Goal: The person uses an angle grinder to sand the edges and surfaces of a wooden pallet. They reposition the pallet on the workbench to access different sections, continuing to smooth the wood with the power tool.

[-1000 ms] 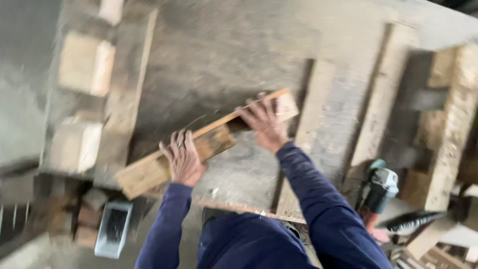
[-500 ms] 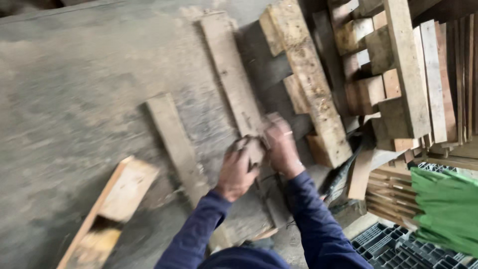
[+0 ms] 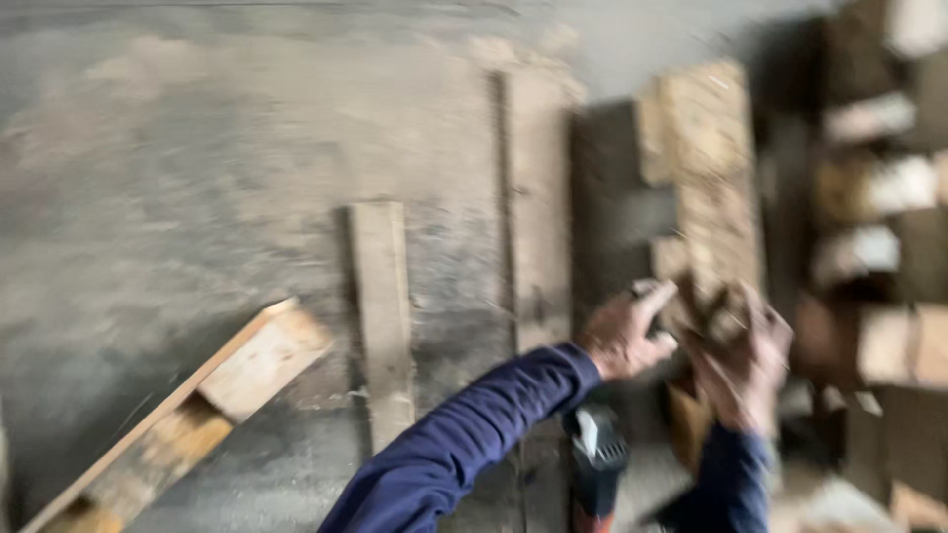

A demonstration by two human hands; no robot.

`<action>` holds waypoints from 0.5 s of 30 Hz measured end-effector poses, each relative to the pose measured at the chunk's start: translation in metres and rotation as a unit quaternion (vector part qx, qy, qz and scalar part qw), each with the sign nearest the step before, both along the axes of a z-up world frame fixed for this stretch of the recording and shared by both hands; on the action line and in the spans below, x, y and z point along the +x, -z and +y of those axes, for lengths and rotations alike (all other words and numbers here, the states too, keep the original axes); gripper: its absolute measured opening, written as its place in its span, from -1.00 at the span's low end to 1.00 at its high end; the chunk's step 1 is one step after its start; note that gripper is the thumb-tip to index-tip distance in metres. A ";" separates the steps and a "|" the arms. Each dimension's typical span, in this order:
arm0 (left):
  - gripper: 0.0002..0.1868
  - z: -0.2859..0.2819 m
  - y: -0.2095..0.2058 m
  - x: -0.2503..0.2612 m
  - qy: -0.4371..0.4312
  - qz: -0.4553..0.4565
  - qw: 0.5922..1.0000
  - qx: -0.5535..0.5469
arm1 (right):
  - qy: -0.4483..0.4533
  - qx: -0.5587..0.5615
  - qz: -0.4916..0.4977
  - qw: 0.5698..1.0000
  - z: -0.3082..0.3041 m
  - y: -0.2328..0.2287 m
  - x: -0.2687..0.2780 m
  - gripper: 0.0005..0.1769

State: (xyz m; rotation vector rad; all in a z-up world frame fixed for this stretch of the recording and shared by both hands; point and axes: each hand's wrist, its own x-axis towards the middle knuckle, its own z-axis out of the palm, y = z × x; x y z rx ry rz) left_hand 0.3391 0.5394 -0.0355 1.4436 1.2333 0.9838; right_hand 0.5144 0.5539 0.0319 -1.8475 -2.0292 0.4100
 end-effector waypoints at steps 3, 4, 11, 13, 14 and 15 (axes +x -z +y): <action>0.02 -0.004 -0.003 -0.019 -0.002 0.031 1.000 0.002 | -0.043 0.016 -0.063 0.997 -0.002 -0.027 -0.006 0.05; 0.05 -0.010 -0.008 -0.024 -0.029 0.032 0.999 0.009 | -0.060 0.005 -0.157 0.986 -0.006 -0.039 -0.009 0.06; 0.33 -0.017 -0.071 -0.111 -0.202 -0.105 0.971 -0.066 | -0.204 0.015 -0.112 0.972 0.004 -0.077 -0.129 -0.02; 0.38 -0.023 -0.080 -0.147 -0.268 -0.139 0.950 -0.082 | -0.282 0.016 -0.083 0.956 0.016 -0.066 -0.173 -0.09; 0.40 -0.028 -0.083 -0.164 -0.303 -0.157 0.935 -0.092 | -0.321 0.016 -0.068 0.945 0.023 -0.061 -0.192 -0.12; 0.42 -0.032 -0.082 -0.182 -0.335 -0.175 0.920 -0.102 | -0.342 -0.023 -0.058 0.937 0.030 -0.053 -0.212 -0.15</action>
